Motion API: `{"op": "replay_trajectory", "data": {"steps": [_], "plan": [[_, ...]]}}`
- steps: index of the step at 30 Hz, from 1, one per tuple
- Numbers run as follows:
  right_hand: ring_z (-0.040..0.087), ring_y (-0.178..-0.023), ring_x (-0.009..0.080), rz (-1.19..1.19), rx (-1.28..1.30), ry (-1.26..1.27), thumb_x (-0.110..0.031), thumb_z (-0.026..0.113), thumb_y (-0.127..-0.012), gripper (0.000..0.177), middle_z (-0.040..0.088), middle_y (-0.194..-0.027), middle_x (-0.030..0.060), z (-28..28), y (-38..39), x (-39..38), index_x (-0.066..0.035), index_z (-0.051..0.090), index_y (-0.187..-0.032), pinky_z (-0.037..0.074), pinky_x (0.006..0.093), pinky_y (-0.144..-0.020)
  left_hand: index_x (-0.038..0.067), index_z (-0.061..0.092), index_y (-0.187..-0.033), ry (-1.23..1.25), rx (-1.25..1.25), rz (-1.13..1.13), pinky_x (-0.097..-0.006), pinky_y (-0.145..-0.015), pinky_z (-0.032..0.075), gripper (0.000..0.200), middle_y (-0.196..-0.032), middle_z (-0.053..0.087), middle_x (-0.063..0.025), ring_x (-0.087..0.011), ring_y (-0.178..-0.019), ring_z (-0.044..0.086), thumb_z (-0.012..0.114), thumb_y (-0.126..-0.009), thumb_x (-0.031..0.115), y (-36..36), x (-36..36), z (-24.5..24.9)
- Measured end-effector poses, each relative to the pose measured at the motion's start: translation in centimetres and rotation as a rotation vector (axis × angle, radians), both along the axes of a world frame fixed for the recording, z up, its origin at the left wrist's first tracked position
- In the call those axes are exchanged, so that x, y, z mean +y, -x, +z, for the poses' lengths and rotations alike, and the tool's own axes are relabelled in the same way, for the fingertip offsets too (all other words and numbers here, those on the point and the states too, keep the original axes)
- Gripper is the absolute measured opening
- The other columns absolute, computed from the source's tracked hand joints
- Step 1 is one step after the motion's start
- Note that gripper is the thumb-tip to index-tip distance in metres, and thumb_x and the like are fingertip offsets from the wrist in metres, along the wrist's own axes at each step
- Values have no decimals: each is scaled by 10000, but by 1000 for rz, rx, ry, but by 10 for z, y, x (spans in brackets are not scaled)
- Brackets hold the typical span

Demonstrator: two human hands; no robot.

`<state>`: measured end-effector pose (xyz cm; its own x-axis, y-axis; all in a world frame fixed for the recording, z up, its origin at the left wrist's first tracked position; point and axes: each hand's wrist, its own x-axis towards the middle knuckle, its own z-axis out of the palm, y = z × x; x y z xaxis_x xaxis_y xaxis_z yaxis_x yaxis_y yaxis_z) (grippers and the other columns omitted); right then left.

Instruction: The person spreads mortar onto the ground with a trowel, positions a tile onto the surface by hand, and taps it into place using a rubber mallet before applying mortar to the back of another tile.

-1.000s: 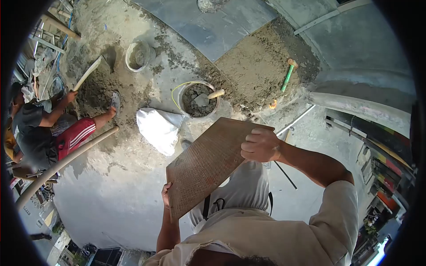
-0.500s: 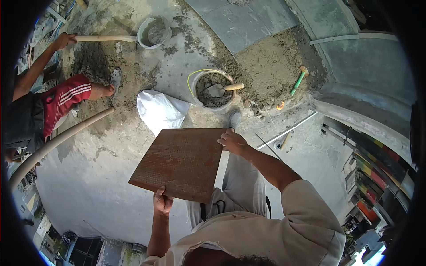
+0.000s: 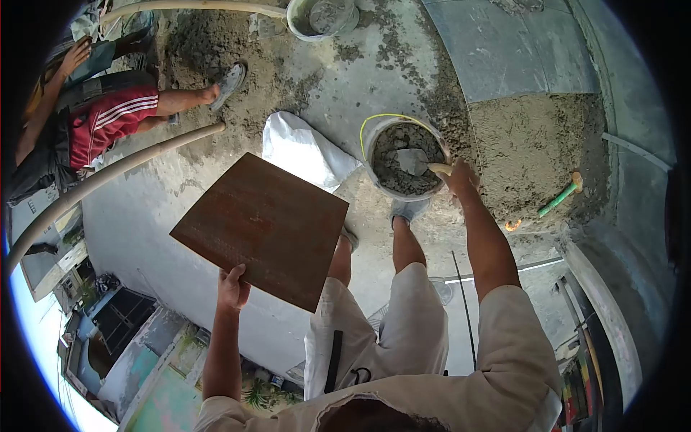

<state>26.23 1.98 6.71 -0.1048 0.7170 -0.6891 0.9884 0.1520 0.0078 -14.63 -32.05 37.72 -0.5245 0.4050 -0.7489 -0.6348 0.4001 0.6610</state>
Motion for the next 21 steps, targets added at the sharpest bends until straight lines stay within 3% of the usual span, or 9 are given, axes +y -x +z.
{"op": "replay_trajectory", "data": {"steps": [2,4,6,9,11,13,14,16,21], "plan": [[632,-1013,335,-54,107,179,-535,731,-779,805,634,-1101,171,-22,2,6,-4,432,-1305,479,430,-907,31,511,-1258,6,-53,-72,-388,-978,493,447,-1229,577,-99,-255,-1139,576,551,-821,-52,25,1,-23],[642,-995,342,-20,112,212,-557,695,-802,817,646,-1099,195,-49,-6,5,35,440,-1304,494,402,-879,35,514,-1256,16,-66,-73,-386,-974,497,448,-1228,582,-99,-252,-1130,583,558,-819,-49,42,7,-46],[649,-981,334,214,119,280,-596,628,-836,802,665,-1062,208,-57,-7,4,47,472,-1289,505,412,-850,39,517,-1255,10,-83,-73,-384,-969,501,449,-1226,586,-98,-249,-1122,590,565,-817,-46,63,9,-73],[667,-904,340,249,-34,327,-639,564,-852,739,685,-956,207,0,15,4,17,572,-1193,513,415,-806,47,529,-1245,23,-206,-117,-373,-939,516,438,-1189,619,-79,-234,-1076,618,599,-819,-28,100,-16,-133],[678,-921,306,104,-122,326,-636,589,-835,654,695,-915,160,71,29,-1,-48,616,-1121,514,421,-768,62,557,-1225,5,-252,-110,-366,-908,524,426,-1162,640,-66,-221,-1030,634,638,-814,-17,118,-30,-176],[680,-842,323,79,22,214,-574,596,-858,588,687,-889,178,97,-4,-28,-30,595,-1081,508,463,-714,44,520,-1262,33,-327,-126,-411,-959,482,481,-1214,612,-92,-244,-1089,603,641,-801,-21,148,-68,-242],[676,-766,316,-25,88,265,-470,642,-861,492,670,-869,195,109,-17,-40,-20,570,-1047,512,446,-653,29,482,-1301,26,-360,-125,-443,-1016,442,533,-1263,585,-109,-265,-1157,570,637,-793,-21,166,-88,-273],[656,-592,216,-359,222,314,-271,663,-887,360,631,-794,130,141,-20,-71,16,516,-1046,489,335,-483,20,508,-1262,-26,-373,-68,-417,-967,474,487,-1223,607,-97,-253,-1091,602,641,-795,-21,184,-107,-306],[467,-475,82,-446,238,36,-254,631,-917,279,509,-651,15,152,7,-176,-26,522,-1034,411,241,-422,-14,509,-1221,-35,-307,242,-387,-928,501,452,-1171,624,-101,-251,-1037,624,654,-794,-7,204,-175,-449]]}}
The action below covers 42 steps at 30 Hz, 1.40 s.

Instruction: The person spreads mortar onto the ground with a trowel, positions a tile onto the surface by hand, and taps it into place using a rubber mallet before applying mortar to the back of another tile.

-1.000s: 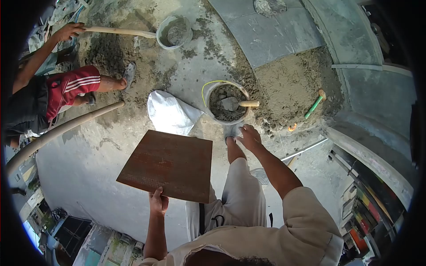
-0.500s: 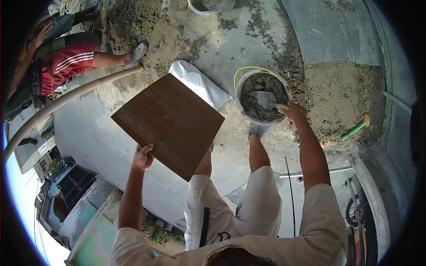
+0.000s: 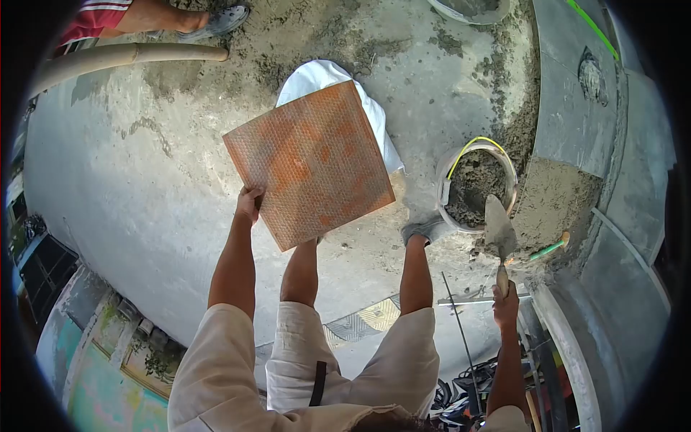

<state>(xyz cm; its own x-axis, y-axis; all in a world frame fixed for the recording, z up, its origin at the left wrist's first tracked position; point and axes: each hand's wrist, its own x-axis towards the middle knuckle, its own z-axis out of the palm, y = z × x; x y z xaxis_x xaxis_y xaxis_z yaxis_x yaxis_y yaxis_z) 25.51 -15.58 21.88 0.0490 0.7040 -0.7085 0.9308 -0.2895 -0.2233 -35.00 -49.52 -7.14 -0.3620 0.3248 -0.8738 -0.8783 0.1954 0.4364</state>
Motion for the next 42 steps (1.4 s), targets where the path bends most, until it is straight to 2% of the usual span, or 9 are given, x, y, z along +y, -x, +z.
{"op": "replay_trajectory", "data": {"steps": [12,19,23,26,31,34,38,40,42], "plan": [[623,-580,136,-329,12,-122,-215,553,-958,232,625,-835,79,42,178,16,-29,461,-1062,472,256,-486,36,470,-1131,295,56,-430,-318,-904,414,536,-1108,539,-105,-221,-1036,543,758,-777,316,-6,50,-72],[646,-625,264,370,-133,-286,-309,644,-897,438,647,-781,172,21,291,204,-22,482,-1185,504,351,-582,35,288,-1466,416,-5,-469,-489,-1028,354,924,-1350,498,-181,-334,-1296,420,738,-786,468,5,41,-52],[646,-857,441,688,-255,-495,-353,614,-903,512,671,-928,248,-16,317,322,-127,439,-1328,513,482,-779,-8,440,-1364,803,862,-647,-494,-1036,357,731,-1334,469,-273,-422,-1257,431,706,-828,412,-3,50,-70],[643,-886,442,812,-401,-507,-330,597,-910,556,670,-953,242,-8,351,393,-167,391,-1399,514,488,-794,-34,556,-1193,790,1328,-535,-466,-935,421,505,-1125,565,-234,-372,-1059,535,686,-868,330,-3,196,14],[668,-878,366,1198,-447,-721,-286,568,-920,469,674,-948,207,-16,369,504,-178,467,-1365,536,455,-769,-11,568,-1100,-30,731,-104,-239,-769,463,423,-885,602,-51,-124,-802,558,709,-879,321,-4,461,3],[656,-866,360,1668,-612,-827,-301,576,-930,442,664,-915,187,-28,374,555,-174,497,-1345,522,448,-780,-19,297,-1434,-104,142,-214,-475,-925,455,1046,-1399,363,-212,-287,-1232,428,710,-744,650,2,610,-3],[667,-838,318,1555,-610,-777,-309,575,-931,449,663,-893,166,-7,394,538,-184,491,-1355,536,418,-753,-7,417,-1290,-156,95,-237,-509,-876,501,614,-1251,508,-186,-317,-1145,538,680,-858,341,-28,702,-25],[574,-743,160,2151,-983,-1092,-95,575,-843,618,617,-863,20,-9,383,541,-2,391,-1426,507,281,-676,3,508,-1105,-284,69,1,-417,-777,561,266,-1033,626,-129,-281,-912,658,584,-851,-5,-46,708,-29],[566,-756,150,2167,-947,-1044,-72,578,-832,663,572,-821,12,-5,377,541,6,346,-1449,499,265,-691,5,527,-1076,-350,144,68,-376,-758,556,244,-988,630,-114,-252,-892,658,578,-840,-28,-63,695,-20]]}}
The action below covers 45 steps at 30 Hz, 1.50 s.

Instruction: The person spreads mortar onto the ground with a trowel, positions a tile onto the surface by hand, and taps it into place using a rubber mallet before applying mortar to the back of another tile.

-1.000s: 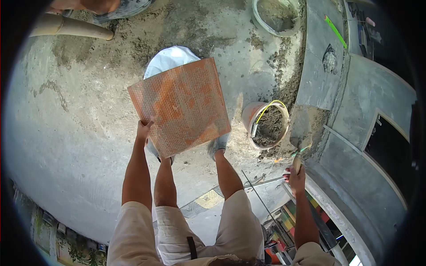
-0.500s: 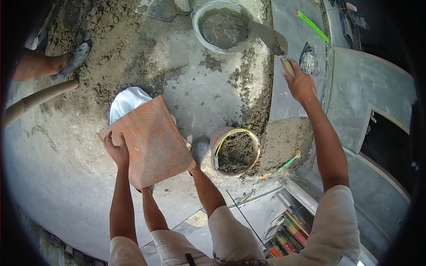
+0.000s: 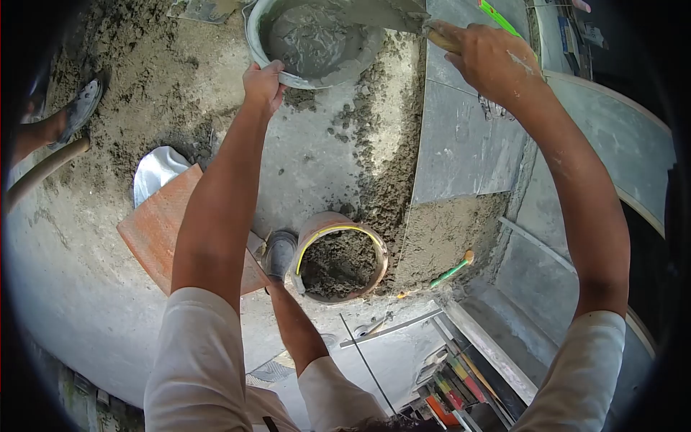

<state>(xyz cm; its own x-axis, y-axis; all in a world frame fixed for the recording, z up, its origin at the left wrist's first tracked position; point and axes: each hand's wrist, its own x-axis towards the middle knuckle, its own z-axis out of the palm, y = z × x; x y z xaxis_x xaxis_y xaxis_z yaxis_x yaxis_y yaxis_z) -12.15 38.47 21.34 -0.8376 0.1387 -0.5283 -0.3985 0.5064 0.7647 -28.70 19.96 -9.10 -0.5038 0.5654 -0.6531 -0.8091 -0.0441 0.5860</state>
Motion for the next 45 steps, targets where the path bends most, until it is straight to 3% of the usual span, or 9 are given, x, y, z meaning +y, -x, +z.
{"op": "replay_trajectory", "data": {"steps": [8,17,19,20,22,32,35,37,45], "plan": [[513,-789,87,481,128,-140,-32,528,-897,659,410,-763,-26,-55,-70,-46,-61,270,-1503,506,263,-798,-18,626,-1079,1,222,-22,-252,-792,488,353,-1000,671,-66,-150,-862,637,522,-762,-134,-20,-164,35],[609,-1008,155,823,-8,-203,-89,579,-929,443,613,-1113,103,-110,-73,-154,-16,491,-1357,569,276,-734,-46,583,-1229,-25,191,-33,-248,-925,433,481,-1220,610,-75,-139,-1068,583,509,-765,-150,-44,-238,17],[647,-952,196,23,-636,299,-92,529,-952,454,638,-1085,158,-127,-63,-172,-26,439,-1392,560,298,-718,-26,604,-1183,-6,407,-63,-277,-914,459,443,-1117,641,-57,-143,-1015,603,520,-769,-159,-44,-233,15],[647,-952,196,24,-643,303,-92,529,-952,454,638,-1085,158,-132,-62,-181,-26,439,-1392,560,298,-718,-28,605,-1192,-13,390,-54,-272,-908,451,451,-1090,642,-42,-131,-997,595,534,-765,-155,-42,-235,12],[677,-666,197,-1285,-156,902,-233,516,-976,492,695,-956,179,-140,-62,-197,-93,392,-1431,515,372,-500,-32,605,-1182,-26,315,-3,-271,-901,453,439,-1079,643,-41,-129,-984,594,538,-765,-152,-45,-239,9],[508,-533,134,-2431,-232,1875,-300,518,-988,495,507,-636,54,-150,-46,-275,-89,357,-1405,472,332,-502,-3,618,-1096,-48,32,61,-288,-874,497,279,-1067,653,-62,-150,-949,626,576,-836,-95,-24,-255,8],[500,-519,130,-2268,-150,1983,-292,528,-981,484,489,-622,45,-144,-37,-262,-125,381,-1410,456,324,-492,8,617,-1101,-51,-8,39,-286,-884,498,204,-1049,652,-47,-139,-931,620,607,-899,-15,-15,-254,15],[598,-615,180,-1421,94,1578,-305,548,-970,554,632,-815,117,-146,-42,-247,-172,344,-1467,508,346,-581,17,619,-1092,-17,46,24,-269,-863,491,171,-1026,654,-31,-115,-896,611,616,-921,24,-16,-253,14],[642,-849,169,188,-37,201,-133,572,-919,508,672,-999,77,-114,-12,-145,-94,451,-1410,546,298,-656,-41,597,-1199,9,333,-213,-247,-909,445,315,-1192,626,-55,-100,-1014,574,613,-890,18,-22,-223,23]]}}
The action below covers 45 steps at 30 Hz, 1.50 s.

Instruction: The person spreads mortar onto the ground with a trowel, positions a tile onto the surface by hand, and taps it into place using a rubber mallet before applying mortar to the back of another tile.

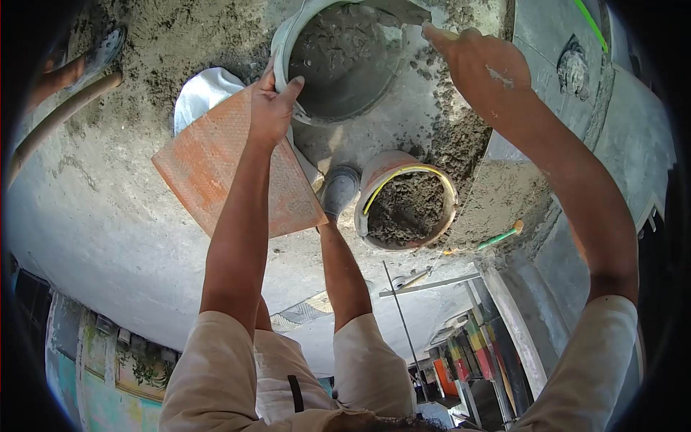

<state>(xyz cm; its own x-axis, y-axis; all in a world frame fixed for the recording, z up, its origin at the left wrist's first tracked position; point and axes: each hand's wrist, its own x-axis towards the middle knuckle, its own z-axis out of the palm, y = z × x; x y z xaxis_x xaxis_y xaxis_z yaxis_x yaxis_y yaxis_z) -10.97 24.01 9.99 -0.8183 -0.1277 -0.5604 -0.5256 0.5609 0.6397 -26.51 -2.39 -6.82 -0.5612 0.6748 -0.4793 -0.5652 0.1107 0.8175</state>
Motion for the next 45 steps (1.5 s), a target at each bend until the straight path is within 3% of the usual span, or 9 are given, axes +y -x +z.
{"op": "replay_trajectory", "data": {"steps": [3,6,9,11,22,24,34,39,45], "plan": [[626,-855,156,363,50,-148,-89,561,-910,498,654,-1080,91,-20,-8,10,-79,464,-1399,544,282,-658,-48,587,-1231,-74,2,47,-269,-1037,356,391,-1541,319,-79,-129,-1292,413,588,-841,-25,-1,15,-2],[616,-859,147,528,24,-197,-60,554,-905,493,641,-1133,100,-53,-20,4,-68,473,-1391,543,272,-659,-55,598,-1220,-21,286,-66,-272,-1052,337,390,-1530,344,-83,-150,-1325,395,588,-831,-26,3,21,8],[649,-899,217,167,-161,134,-123,537,-944,495,666,-1027,156,-72,-16,-18,-70,416,-1421,560,349,-698,-52,622,-1189,-37,182,-44,-281,-1065,322,359,-1524,356,-89,-174,-1350,383,592,-832,-25,12,20,4],[668,-841,296,-1130,-564,780,-186,522,-960,539,664,-938,209,-52,10,-41,-63,339,-1451,560,401,-714,-28,583,-1267,-35,96,-24,-274,-1040,356,420,-1469,429,-93,-150,-1292,433,594,-847,-26,17,16,-8],[647,-860,454,-1562,64,1641,-223,593,-925,604,647,-881,310,-89,-32,-151,-91,334,-1454,507,482,-757,9,618,-1140,-58,39,85,-286,-831,511,259,-1063,660,-57,-128,-940,618,651,-928,153,8,4,-7],[645,-882,453,-1692,225,1764,-234,605,-920,611,652,-906,301,-90,-34,-163,-105,338,-1455,514,459,-774,-9,537,-1317,-93,-150,69,-250,-932,435,478,-1173,629,-46,-108,-1041,555,698,-896,150,11,5,4],[667,-1028,286,-1717,477,1859,-226,661,-900,572,677,-1098,199,-90,-71,-134,-108,442,-1416,499,340,-867,-11,633,-1098,-140,-317,158,-308,-745,562,237,-985,680,-75,-146,-827,651,684,-894,98,32,24,38],[569,-587,118,-2007,163,1724,-214,698,-877,641,647,-805,68,-58,-84,-82,-130,413,-1446,495,279,-572,-14,649,-1079,-105,-173,16,-282,-726,548,226,-952,688,-66,-136,-827,650,693,-887,96,43,32,45],[446,-469,54,-2027,260,1843,-186,700,-878,661,520,-620,-22,-49,-98,-45,-131,392,-1460,382,246,-427,-11,659,-1073,64,110,-343,-254,-754,508,215,-954,686,-38,-109,-849,628,685,-896,108,65,39,73]]}}
